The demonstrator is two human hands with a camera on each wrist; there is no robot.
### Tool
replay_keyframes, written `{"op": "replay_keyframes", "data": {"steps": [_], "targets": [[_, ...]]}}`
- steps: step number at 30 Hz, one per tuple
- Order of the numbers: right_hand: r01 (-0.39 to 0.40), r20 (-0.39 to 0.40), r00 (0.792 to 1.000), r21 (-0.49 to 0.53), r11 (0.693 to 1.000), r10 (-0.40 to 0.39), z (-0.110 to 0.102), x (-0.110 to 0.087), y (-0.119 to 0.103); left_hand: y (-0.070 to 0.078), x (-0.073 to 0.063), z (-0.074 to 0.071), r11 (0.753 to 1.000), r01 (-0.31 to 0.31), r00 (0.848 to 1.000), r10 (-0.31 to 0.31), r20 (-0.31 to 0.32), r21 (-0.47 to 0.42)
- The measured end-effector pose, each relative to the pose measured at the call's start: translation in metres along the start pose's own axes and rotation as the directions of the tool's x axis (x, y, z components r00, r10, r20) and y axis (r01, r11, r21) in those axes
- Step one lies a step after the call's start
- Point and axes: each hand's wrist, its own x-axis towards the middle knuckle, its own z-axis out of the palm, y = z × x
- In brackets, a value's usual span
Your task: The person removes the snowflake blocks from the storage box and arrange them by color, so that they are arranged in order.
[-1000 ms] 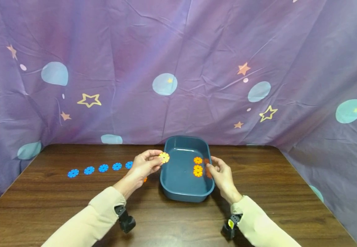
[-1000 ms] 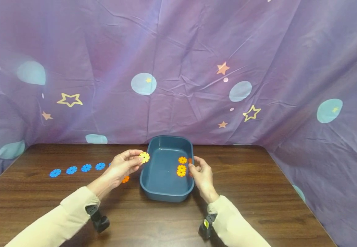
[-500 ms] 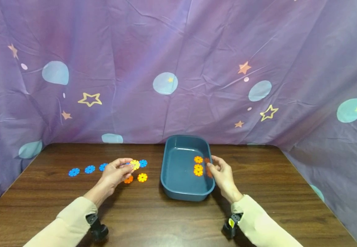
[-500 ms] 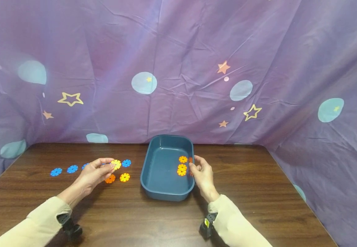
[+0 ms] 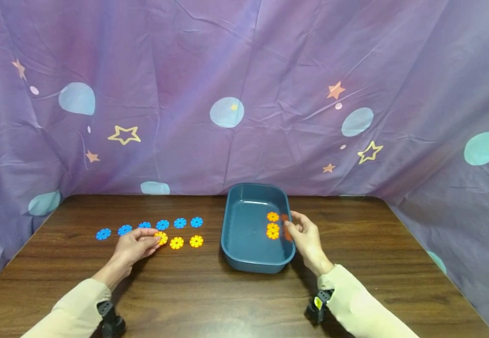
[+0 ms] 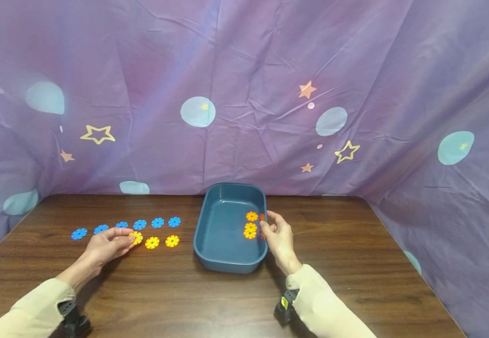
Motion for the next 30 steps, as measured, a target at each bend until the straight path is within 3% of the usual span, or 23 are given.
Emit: {"op": "replay_keyframes", "data": {"steps": [8, 15, 22, 30], "targets": [[-0.006, 0.003, 1.000, -0.002, 1.000, 0.006, -0.0001, -0.0001, 0.0009, -0.0045, 0.0017, -0.0016, 0.996, -0.009, 1.000, 0.011, -0.018, 0.083], [0.000, 0.000, 1.000, 0.002, 1.000, 0.000, 0.0001, 0.0005, 0.0007, -0.0063, 0.0007, -0.0016, 0.979, -0.070, 0.995, 0.081, -0.052, 0.192], [0.003, -0.001, 1.000, 0.013, 1.000, -0.003, 0.0005, -0.0005, 0.0000, -0.0066, 0.0005, -0.0034, 0.915, -0.095, 0.987, 0.139, -0.085, 0.392], [0.003, -0.004, 1.000, 0.009, 1.000, -0.003, 0.0001, -0.0008, -0.0006, 0.0003, 0.0004, -0.0070, 0.840, -0.127, 0.985, 0.169, -0.033, 0.527]]}}
